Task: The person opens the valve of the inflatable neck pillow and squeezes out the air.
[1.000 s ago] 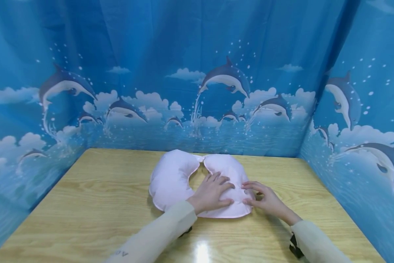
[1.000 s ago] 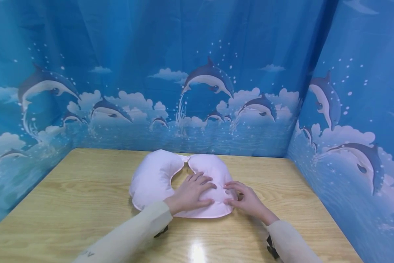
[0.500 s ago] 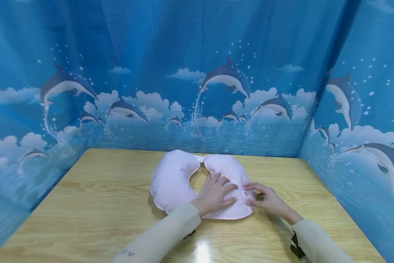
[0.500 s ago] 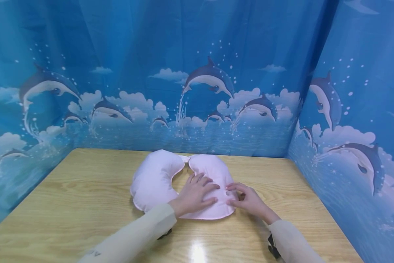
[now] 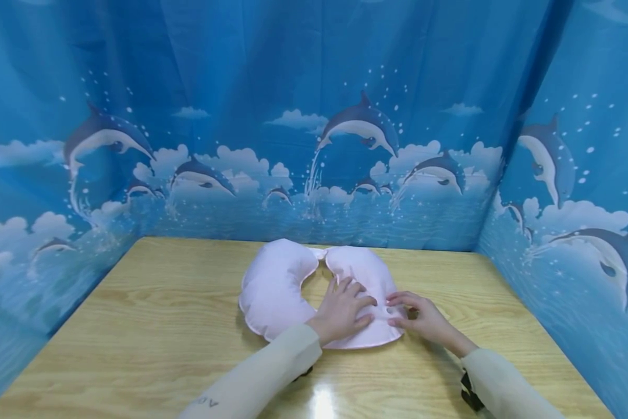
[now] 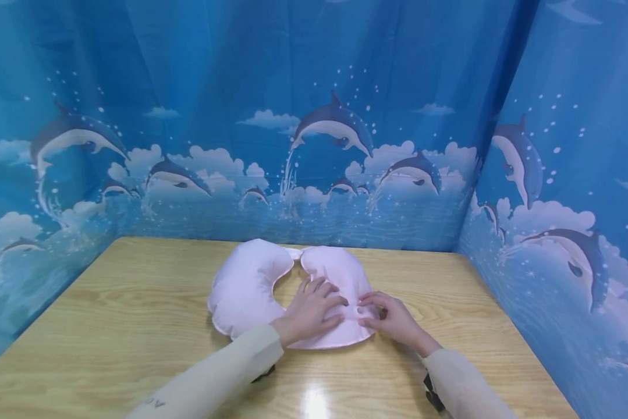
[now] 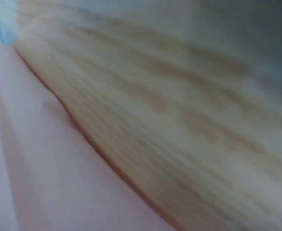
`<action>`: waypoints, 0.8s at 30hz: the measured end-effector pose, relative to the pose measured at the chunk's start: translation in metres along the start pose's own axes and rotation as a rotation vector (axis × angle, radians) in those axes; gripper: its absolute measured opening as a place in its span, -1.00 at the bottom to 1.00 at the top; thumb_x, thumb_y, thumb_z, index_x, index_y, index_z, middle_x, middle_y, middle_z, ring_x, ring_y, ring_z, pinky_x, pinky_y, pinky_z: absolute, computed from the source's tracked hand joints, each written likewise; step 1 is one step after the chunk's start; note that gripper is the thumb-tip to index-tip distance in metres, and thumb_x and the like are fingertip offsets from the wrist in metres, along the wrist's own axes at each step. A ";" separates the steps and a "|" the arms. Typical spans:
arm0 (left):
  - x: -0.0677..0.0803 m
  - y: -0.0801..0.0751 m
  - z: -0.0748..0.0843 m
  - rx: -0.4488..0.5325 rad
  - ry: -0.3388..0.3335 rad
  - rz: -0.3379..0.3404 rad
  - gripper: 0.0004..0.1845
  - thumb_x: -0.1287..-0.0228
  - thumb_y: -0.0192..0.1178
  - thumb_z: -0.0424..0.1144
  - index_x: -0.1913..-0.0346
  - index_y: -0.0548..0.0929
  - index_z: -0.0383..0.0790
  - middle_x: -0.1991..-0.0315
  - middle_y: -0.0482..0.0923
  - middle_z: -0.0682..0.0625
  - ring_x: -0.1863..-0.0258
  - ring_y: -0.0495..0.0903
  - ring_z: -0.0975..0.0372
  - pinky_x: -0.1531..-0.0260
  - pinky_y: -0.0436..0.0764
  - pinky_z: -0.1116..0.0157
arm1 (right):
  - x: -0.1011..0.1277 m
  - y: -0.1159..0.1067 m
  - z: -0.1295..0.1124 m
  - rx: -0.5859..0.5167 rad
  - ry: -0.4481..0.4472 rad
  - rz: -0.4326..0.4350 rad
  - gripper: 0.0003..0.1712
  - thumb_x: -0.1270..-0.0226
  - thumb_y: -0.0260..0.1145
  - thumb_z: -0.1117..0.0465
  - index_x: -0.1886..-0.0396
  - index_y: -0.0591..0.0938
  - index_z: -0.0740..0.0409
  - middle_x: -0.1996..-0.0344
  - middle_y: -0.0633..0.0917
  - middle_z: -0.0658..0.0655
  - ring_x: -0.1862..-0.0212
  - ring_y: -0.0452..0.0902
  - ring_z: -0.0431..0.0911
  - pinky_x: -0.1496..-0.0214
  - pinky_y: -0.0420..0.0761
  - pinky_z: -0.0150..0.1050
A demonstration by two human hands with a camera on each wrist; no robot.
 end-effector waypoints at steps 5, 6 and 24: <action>0.001 0.001 0.000 0.008 0.006 0.007 -0.67 -0.28 -0.06 0.18 -0.04 0.52 0.30 -0.11 0.43 0.12 -0.25 0.27 0.10 -0.27 0.14 -0.10 | 0.000 0.002 -0.001 0.003 0.010 0.009 -0.68 -0.02 0.42 0.14 0.18 0.66 0.07 0.03 0.63 0.14 -0.03 0.50 -0.01 0.14 0.56 -0.35; 0.001 0.001 0.000 0.007 0.007 0.010 -0.67 -0.27 -0.06 0.18 -0.04 0.52 0.30 -0.11 0.43 0.12 -0.25 0.27 0.10 -0.27 0.15 -0.10 | 0.000 0.002 -0.001 0.005 0.020 0.006 -0.68 -0.02 0.41 0.14 0.18 0.66 0.07 0.03 0.62 0.14 -0.04 0.49 -0.02 0.15 0.56 -0.36; 0.002 0.002 -0.001 -0.005 -0.005 0.020 -0.71 -0.24 0.01 0.16 0.01 0.54 0.30 -0.04 0.45 0.14 -0.20 0.32 0.13 -0.23 0.19 -0.10 | -0.003 0.006 -0.003 0.064 -0.011 0.023 -0.73 0.02 0.44 0.16 0.25 0.66 0.02 0.11 0.66 0.08 0.01 0.53 0.05 0.04 0.52 -0.33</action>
Point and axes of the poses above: each hand's wrist, its own x-axis away from the middle knuckle, its own y-axis out of the palm, z = x × y, the point moved 4 cm from there along -x, towards the middle knuckle
